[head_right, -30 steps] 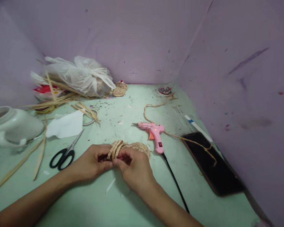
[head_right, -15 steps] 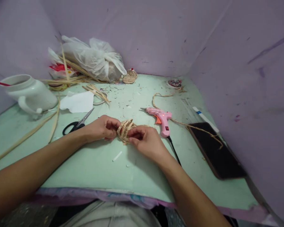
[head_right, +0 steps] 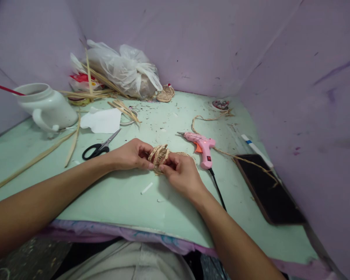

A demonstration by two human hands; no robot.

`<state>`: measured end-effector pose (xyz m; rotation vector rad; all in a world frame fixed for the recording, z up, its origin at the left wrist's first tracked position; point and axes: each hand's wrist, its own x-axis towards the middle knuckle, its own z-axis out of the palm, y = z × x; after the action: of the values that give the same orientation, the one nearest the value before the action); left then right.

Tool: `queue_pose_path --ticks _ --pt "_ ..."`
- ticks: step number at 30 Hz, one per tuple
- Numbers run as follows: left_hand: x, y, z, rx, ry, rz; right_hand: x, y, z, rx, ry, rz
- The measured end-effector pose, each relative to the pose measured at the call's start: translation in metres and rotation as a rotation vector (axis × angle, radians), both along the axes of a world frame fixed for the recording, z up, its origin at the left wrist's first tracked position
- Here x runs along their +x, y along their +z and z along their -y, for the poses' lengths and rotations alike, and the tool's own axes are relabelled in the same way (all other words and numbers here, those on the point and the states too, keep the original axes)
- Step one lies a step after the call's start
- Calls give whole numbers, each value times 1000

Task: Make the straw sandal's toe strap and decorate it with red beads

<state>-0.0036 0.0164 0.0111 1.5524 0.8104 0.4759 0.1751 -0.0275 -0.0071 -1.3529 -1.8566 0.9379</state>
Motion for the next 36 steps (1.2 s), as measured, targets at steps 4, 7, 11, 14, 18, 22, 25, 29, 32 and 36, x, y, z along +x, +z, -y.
queue_pose_path --ticks 4,7,11,14,18,22,25,29,32,36 --pt "0 0 0 8 0 9 2 4 -1 74 42 80" --pt "0 -2 0 37 -8 -1 5 8 -1 98 47 122" --pt "-1 -3 -1 55 -13 -2 7 12 1 97 66 190" --pt "-1 -3 -1 58 -1 -9 6 14 1 145 88 252" --pt "0 -1 -1 64 13 -24 6 15 -3 212 196 279" --pt "0 -2 -1 58 13 -22 7 16 -8 201 300 262" --pt "0 -2 0 58 10 -20 9 16 -8 128 277 213" --pt "0 0 1 54 -17 -9 12 17 -6 1 179 115" --pt "-1 1 0 48 -35 0 11 19 -4 -80 146 -26" --pt "-3 3 -1 16 -58 20 6 20 -3 -175 -30 -192"
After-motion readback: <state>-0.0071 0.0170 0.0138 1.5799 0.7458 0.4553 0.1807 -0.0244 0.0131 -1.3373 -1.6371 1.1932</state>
